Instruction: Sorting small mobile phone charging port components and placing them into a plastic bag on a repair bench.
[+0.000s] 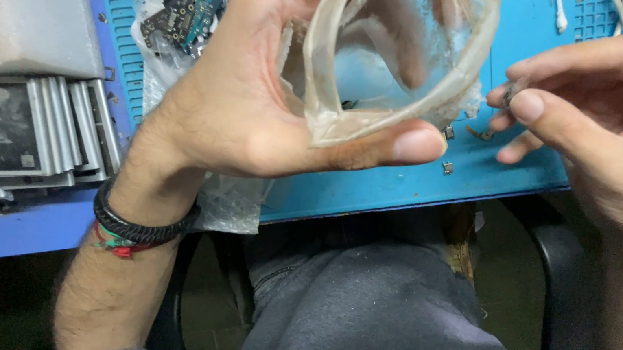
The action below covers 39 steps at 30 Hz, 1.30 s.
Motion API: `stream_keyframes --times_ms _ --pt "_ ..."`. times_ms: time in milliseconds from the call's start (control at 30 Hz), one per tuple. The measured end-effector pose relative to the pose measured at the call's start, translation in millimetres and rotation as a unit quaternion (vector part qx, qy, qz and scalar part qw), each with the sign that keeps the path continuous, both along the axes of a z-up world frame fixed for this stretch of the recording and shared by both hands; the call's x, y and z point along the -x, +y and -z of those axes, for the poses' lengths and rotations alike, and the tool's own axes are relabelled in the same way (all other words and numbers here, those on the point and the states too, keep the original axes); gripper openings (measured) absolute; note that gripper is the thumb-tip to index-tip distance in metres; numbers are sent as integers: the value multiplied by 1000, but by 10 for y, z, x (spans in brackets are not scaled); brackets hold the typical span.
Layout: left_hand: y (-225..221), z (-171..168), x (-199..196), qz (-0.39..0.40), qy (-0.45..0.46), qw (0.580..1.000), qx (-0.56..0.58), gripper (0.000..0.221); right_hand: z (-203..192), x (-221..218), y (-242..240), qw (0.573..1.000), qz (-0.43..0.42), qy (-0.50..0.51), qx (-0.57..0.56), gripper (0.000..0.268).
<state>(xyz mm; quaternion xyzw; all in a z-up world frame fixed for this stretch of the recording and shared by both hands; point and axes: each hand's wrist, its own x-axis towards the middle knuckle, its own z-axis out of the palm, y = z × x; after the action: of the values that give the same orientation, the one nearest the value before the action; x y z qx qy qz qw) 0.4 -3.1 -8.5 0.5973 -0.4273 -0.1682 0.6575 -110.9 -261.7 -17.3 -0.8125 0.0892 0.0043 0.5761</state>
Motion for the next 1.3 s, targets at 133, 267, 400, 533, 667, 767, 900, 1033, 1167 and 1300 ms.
stream_keyframes --times_ms 133,267,400,533,667,767,900,1033,1167,1300 --pt "32 107 -5 -23 52 998 -29 89 94 -127 -31 972 51 37 -228 28" --pt "55 38 -25 12 66 997 -28 88 72 -222 78 950 39 16 -311 30" --pt "70 45 -24 8 45 999 -20 81 43 -263 134 939 39 59 -335 32" --pt "40 -43 9 0 46 998 -49 82 1 -252 162 927 26 72 -368 31" --pt "36 -101 14 5 36 997 -72 81 -1 -203 86 906 15 85 -414 28" --pt "16 -162 35 21 50 996 -78 82 28 -212 60 905 -2 104 -412 32" --pt "14 -119 46 31 60 996 -63 84 111 -218 44 891 -1 101 -443 24" --pt "23 -90 31 34 55 996 -60 85 172 -216 30 891 14 96 -443 24" --pt "23 -126 47 29 55 995 -75 84 108 -182 123 895 23 89 -437 18" --pt "28 -152 39 28 52 995 -77 84 -166 -72 325 978 7 -154 -139 15"
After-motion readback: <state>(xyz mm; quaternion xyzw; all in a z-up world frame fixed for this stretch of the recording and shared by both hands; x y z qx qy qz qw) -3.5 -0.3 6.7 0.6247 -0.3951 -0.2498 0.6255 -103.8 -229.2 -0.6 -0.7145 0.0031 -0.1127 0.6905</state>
